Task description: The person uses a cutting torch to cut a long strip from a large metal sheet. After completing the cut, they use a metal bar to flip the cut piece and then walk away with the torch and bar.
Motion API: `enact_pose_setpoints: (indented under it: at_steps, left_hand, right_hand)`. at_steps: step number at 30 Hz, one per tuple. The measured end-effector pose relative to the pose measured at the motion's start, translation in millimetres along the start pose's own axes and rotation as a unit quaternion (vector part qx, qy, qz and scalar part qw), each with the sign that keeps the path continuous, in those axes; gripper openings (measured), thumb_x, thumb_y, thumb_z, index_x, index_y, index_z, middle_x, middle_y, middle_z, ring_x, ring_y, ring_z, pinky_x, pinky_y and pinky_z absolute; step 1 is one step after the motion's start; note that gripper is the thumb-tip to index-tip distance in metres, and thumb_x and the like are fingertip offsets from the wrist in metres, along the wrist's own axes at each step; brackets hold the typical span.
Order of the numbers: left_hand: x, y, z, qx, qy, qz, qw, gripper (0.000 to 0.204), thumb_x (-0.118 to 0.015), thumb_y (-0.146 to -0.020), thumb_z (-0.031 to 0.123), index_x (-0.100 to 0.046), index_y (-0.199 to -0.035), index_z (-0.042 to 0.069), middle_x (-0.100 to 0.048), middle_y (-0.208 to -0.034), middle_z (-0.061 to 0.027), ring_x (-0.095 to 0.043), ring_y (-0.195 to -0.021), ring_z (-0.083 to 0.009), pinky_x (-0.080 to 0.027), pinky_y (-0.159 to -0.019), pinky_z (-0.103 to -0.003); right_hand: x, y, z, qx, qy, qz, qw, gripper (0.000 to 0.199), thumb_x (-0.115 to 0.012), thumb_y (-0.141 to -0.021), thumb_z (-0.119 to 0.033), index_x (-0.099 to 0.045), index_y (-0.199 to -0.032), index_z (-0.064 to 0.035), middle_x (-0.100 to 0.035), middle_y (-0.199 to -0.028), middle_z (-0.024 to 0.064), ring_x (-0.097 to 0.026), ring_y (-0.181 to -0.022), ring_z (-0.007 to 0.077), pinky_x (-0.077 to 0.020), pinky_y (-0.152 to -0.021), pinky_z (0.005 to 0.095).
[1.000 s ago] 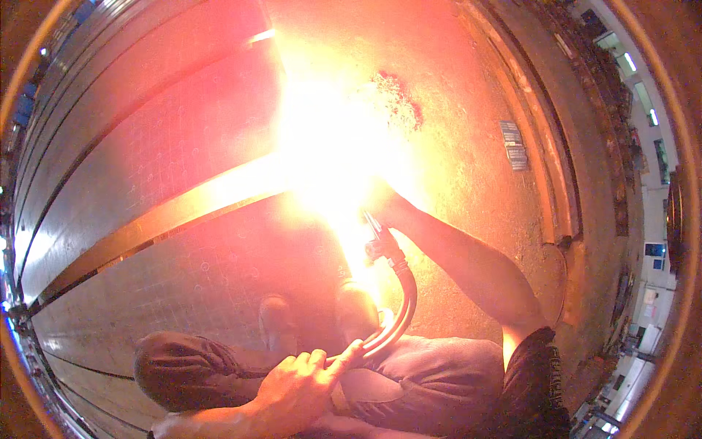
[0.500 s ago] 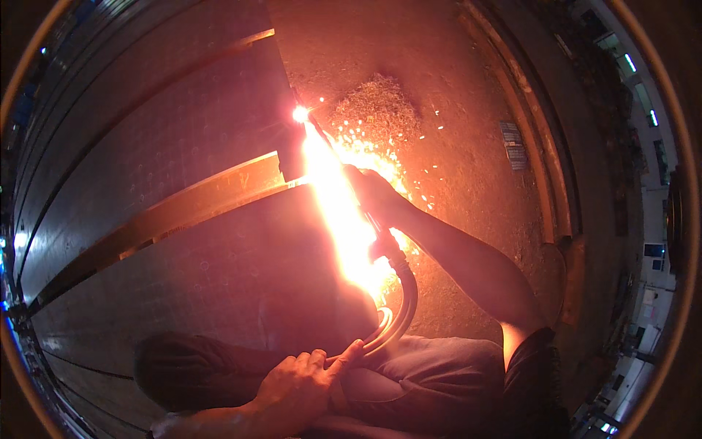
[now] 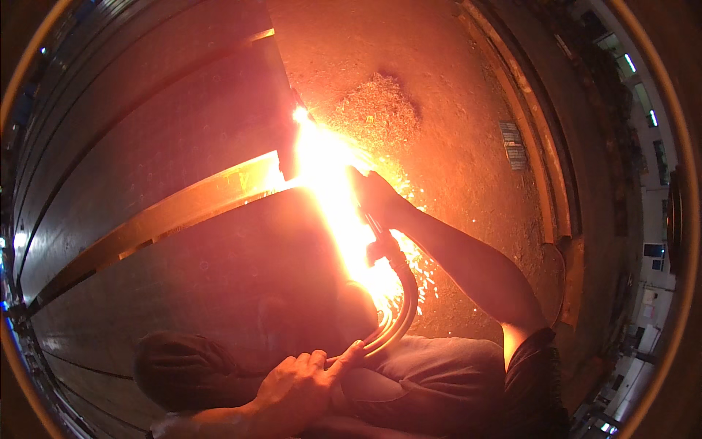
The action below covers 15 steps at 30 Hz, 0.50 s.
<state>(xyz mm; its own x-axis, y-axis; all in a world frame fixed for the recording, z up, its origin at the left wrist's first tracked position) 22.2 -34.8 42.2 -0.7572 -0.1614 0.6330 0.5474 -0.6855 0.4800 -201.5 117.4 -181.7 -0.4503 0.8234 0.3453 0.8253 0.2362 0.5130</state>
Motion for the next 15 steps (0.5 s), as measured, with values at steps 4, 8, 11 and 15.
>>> enact_pose_setpoints:
  at_steps: [4, 8, 11, 15]
  left_hand:
    - [1, -2, 2, -0.017, -0.003, 0.017, 1.000, 0.069, -0.057, -0.083, 0.004, -0.036, -0.148, 0.013, -0.060, -0.083, -0.0129, -0.061, -0.071, -0.0250, -0.052, -0.065, -0.038]
    - [2, -2, 2, -0.023, -0.009, 0.026, 0.999, 0.069, -0.058, -0.083, 0.005, -0.036, -0.148, 0.013, -0.060, -0.083, -0.0129, -0.061, -0.071, -0.0244, -0.053, -0.065, -0.038]
    - [2, -3, 1, -0.019, -0.011, 0.012, 1.000, 0.068, -0.058, -0.083, 0.006, -0.037, -0.148, 0.013, -0.060, -0.083, -0.0128, -0.061, -0.071, -0.0241, -0.053, -0.066, -0.037]
    - [0, -2, -1, -0.024, -0.007, 0.028, 0.999, 0.068, -0.058, -0.084, 0.006, -0.036, -0.148, 0.013, -0.060, -0.085, -0.0138, -0.063, -0.073, -0.0250, -0.054, -0.068, -0.038]
  right_hand:
    - [14, 38, -39, -0.104, -0.142, 0.003, 0.984, 0.048, -0.046, -0.092, -0.052, -0.052, -0.078, -0.0069, -0.050, -0.058, 0.0035, -0.047, -0.045, 0.0154, -0.0446, -0.046, 0.0354]
    - [12, 33, -31, -0.078, -0.182, -0.005, 0.980, 0.048, -0.047, -0.090, -0.053, -0.052, -0.080, -0.0067, -0.048, -0.058, 0.0012, -0.047, -0.045, 0.0136, -0.0440, -0.043, 0.0319]
    - [13, 33, -32, -0.068, -0.184, -0.010, 0.981, 0.048, -0.046, -0.091, -0.053, -0.052, -0.080, -0.0064, -0.048, -0.058, 0.0012, -0.047, -0.045, 0.0137, -0.0446, -0.044, 0.0323]
    - [12, 35, -34, -0.051, -0.128, -0.022, 0.990, 0.048, -0.047, -0.091, -0.053, -0.052, -0.081, -0.0062, -0.049, -0.060, 0.0011, -0.047, -0.045, 0.0136, -0.0445, -0.044, 0.0323]
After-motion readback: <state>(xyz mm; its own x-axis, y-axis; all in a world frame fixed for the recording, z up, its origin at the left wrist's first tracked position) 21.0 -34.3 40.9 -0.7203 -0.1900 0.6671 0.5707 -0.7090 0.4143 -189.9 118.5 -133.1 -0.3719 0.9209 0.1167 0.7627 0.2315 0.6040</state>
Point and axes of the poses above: each hand's wrist, its own y-axis away from the middle knuckle, its own x-axis out of the back of the hand, z = x × y, the point moved 6 cm from there along -y, towards the middle knuckle
